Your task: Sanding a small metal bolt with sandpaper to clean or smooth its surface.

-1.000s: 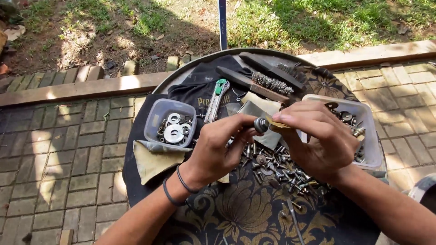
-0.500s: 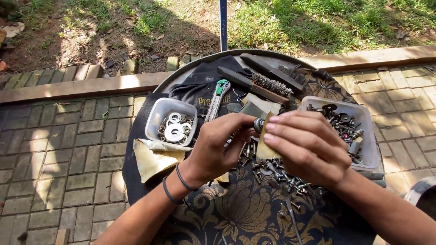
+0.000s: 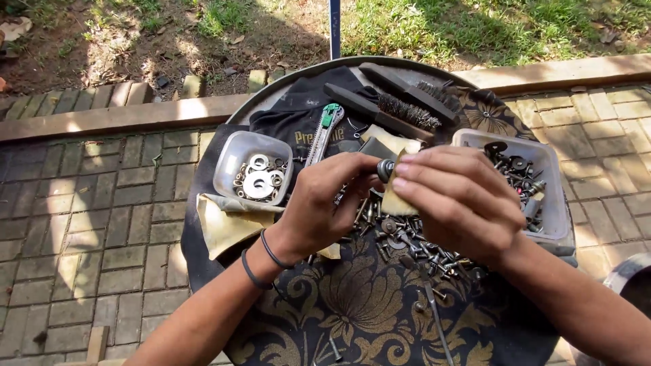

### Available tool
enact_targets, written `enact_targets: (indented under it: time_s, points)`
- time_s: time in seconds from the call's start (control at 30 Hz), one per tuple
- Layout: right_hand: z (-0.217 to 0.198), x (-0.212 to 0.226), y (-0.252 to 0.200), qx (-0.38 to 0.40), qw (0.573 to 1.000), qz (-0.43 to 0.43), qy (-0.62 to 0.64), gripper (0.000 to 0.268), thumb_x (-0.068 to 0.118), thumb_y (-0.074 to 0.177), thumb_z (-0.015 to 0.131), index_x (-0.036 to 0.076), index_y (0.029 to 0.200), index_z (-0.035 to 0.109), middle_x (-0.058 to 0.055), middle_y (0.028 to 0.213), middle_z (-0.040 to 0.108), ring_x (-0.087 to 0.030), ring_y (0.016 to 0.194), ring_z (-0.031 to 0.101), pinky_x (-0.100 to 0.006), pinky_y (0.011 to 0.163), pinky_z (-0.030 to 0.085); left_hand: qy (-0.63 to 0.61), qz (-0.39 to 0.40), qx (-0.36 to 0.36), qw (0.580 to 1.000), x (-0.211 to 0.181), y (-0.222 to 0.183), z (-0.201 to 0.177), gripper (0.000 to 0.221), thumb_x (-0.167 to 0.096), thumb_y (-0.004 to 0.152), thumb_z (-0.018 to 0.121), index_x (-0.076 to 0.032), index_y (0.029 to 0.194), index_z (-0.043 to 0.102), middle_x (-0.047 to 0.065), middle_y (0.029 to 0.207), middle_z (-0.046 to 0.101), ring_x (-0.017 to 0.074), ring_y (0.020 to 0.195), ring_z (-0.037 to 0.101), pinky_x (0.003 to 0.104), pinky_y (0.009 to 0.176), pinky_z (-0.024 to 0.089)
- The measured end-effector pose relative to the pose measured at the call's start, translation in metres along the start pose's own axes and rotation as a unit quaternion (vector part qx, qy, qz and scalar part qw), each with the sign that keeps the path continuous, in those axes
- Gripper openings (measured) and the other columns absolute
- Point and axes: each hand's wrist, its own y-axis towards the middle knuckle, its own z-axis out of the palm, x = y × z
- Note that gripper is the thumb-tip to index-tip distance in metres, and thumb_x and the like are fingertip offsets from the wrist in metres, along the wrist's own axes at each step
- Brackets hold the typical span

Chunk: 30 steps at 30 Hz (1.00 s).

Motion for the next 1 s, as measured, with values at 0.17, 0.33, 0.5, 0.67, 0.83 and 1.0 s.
enact_targets:
  time_s: [0.17,0.33,0.5,0.67,0.83,1.0]
  points:
    - [-0.002,0.004,0.012,0.008,1.000,0.024,0.005,0.011,-0.003,0.097,0.063,-0.005,0.098,0.073,-0.021,0.098,0.075,-0.034,0.089,0.075,-0.041,0.082,0.063,0.015,0.013,0.004,1.000,0.004,0.002,-0.002,0.013,0.008,0.099,0.056,0.003,0.110,0.058,0.011,0.091,0.070,0.0235,0.079,0.070,0.034,0.074,0.059]
    - [-0.001,0.000,0.012,0.017,0.999,0.029,0.011,0.014,-0.001,0.100,0.059,-0.005,0.099,0.072,-0.020,0.099,0.075,-0.035,0.091,0.075,-0.041,0.079,0.062,0.021,-0.004,0.015,1.000,0.005,0.005,-0.005,0.015,0.010,0.098,0.051,-0.003,0.106,0.055,0.006,0.086,0.062,0.0216,0.074,0.060,0.033,0.070,0.048]
    - [0.000,-0.003,0.010,0.028,0.998,0.053,0.013,0.012,-0.002,0.102,0.060,-0.004,0.103,0.072,-0.020,0.103,0.075,-0.035,0.093,0.076,-0.039,0.080,0.061,0.045,-0.022,0.017,0.999,0.008,0.005,-0.008,0.012,0.005,0.101,0.050,-0.003,0.109,0.054,0.007,0.085,0.058,0.0239,0.072,0.057,0.035,0.069,0.045]
    - [0.000,-0.006,0.010,0.027,0.998,0.058,0.010,0.011,-0.002,0.101,0.061,-0.004,0.104,0.072,-0.020,0.103,0.075,-0.036,0.093,0.075,-0.040,0.080,0.060,0.049,-0.010,0.021,0.999,0.009,0.007,-0.009,0.011,0.005,0.101,0.050,0.000,0.110,0.054,0.011,0.089,0.059,0.0270,0.075,0.058,0.037,0.070,0.047]
    - [0.003,-0.006,0.005,0.030,0.998,0.050,0.020,0.010,-0.004,0.101,0.064,-0.006,0.104,0.073,-0.023,0.102,0.075,-0.037,0.091,0.076,-0.040,0.081,0.061,0.045,-0.010,0.025,0.999,0.005,0.005,-0.007,0.006,0.004,0.103,0.052,0.001,0.108,0.054,0.012,0.090,0.059,0.0289,0.075,0.057,0.038,0.070,0.044]
    - [0.007,-0.012,-0.005,0.020,1.000,0.010,-0.005,0.003,-0.008,0.103,0.070,-0.010,0.104,0.073,-0.026,0.100,0.075,-0.037,0.089,0.075,-0.043,0.079,0.062,0.069,0.019,0.030,0.997,0.009,0.004,-0.005,0.003,0.002,0.105,0.053,0.000,0.108,0.053,0.011,0.086,0.059,0.0223,0.069,0.055,0.035,0.061,0.047]
